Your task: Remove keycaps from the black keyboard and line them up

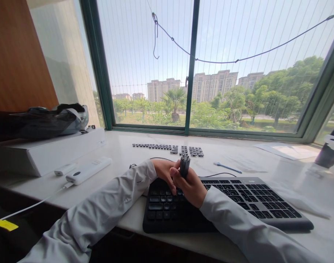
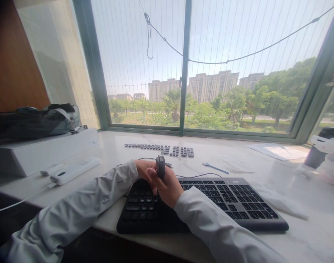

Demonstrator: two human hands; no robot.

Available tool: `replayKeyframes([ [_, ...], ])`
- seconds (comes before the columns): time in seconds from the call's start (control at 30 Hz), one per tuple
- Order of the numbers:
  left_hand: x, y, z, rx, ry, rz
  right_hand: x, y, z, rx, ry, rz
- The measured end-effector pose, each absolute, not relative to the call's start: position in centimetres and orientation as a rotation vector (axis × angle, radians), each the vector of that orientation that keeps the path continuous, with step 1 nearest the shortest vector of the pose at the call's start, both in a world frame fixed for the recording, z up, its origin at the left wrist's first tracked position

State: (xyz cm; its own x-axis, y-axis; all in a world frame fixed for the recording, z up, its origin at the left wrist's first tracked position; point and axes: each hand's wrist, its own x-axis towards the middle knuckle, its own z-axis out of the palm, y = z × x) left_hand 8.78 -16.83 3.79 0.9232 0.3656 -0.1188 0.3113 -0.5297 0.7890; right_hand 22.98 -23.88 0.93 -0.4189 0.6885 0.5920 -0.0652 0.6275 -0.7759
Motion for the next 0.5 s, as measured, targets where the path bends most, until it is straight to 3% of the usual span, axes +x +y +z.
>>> replayKeyframes([
  [0.5,8.8,-16.3,3.6,2.322,0.508,0.105,23.1,-25.5,1.6,-0.516,-1.841,0.823],
])
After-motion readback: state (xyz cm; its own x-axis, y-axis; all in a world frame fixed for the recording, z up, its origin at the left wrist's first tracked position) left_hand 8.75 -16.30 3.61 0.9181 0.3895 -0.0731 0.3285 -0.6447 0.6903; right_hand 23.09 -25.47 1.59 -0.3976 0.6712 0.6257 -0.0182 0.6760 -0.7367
